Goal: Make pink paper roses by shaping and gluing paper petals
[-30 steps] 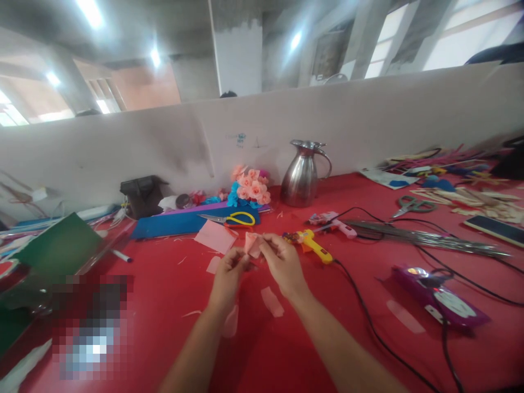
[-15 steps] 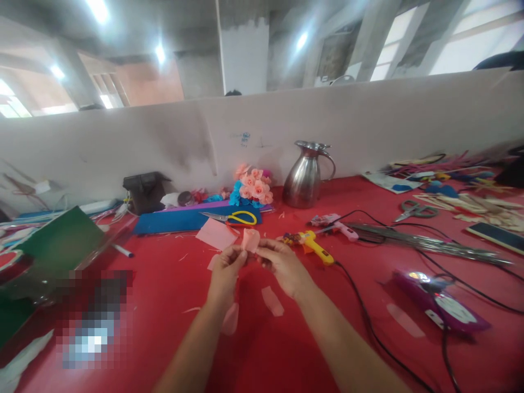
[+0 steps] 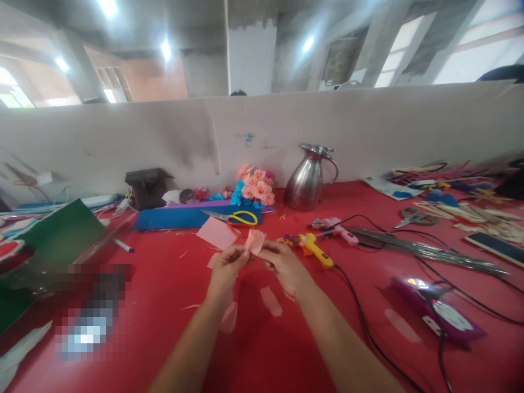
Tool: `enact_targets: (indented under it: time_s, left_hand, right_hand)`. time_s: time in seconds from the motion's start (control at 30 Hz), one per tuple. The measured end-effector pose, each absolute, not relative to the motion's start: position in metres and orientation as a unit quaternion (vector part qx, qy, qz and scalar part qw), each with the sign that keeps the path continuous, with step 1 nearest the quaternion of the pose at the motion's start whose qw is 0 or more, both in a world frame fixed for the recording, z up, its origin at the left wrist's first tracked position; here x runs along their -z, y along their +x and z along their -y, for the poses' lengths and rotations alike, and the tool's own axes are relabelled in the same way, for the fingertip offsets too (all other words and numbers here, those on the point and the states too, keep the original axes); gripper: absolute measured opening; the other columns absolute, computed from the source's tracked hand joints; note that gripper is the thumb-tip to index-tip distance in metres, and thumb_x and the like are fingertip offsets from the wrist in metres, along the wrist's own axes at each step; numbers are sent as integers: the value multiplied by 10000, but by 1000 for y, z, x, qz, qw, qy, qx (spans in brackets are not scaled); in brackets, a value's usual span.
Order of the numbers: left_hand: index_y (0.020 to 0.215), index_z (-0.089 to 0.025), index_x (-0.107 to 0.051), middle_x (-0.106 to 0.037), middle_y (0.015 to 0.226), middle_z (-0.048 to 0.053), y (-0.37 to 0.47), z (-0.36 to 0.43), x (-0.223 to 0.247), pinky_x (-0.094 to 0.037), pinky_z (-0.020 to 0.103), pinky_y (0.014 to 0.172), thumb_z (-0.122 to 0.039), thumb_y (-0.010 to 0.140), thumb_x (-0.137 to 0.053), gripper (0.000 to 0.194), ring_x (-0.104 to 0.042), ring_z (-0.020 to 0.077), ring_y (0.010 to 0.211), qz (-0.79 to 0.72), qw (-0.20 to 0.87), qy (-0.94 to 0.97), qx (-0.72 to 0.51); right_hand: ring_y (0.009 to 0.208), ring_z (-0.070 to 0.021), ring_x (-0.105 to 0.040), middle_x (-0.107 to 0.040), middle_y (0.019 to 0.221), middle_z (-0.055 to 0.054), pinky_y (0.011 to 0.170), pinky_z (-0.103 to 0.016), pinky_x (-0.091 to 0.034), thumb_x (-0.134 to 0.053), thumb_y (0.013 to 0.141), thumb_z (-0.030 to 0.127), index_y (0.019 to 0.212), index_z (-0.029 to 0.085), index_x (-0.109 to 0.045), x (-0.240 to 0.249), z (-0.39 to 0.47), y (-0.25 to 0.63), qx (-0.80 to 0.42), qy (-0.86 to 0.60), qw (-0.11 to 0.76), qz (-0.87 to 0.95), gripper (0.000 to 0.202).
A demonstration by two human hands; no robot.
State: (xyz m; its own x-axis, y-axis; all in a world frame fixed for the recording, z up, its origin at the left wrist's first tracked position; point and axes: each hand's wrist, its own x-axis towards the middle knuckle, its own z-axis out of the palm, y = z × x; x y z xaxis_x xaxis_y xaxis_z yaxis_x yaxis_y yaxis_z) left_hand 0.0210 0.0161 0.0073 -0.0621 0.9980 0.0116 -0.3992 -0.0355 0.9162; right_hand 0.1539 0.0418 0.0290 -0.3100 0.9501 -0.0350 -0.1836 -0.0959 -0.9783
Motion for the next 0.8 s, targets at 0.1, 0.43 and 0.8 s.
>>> enact_targets:
  time_s: [0.1,0.43,0.8]
  left_hand:
    - [739,-154,-640,-654,674,15,22,-16,-7,-435,243,686,-280,660,-686,156,-600,123,640,-402,559,381,-617]
    - [757,-144,-652,-673,669,27,22,-14,-10,-452,260,684,-273,665,-674,159,-603,133,628,-415,543,388,-619]
    - [766,-130,-668,-681,690,53,22,-14,-11,-457,277,697,-273,664,-655,176,-613,158,659,-443,506,414,-614]
  right_hand:
    - [450,-54,-305,-517,521,46,454,-217,-212,-680,619,304,727,163,-694,-27,-42,152,-624,-387,462,497,178]
    - [489,-59,-369,-524,535,39,487,-205,-261,-684,631,285,674,158,-679,-25,-41,148,-612,-398,473,494,135]
    - [525,-76,-415,-581,584,24,525,-216,-316,-685,624,279,675,161,-682,-25,-39,148,-572,-429,478,511,128]
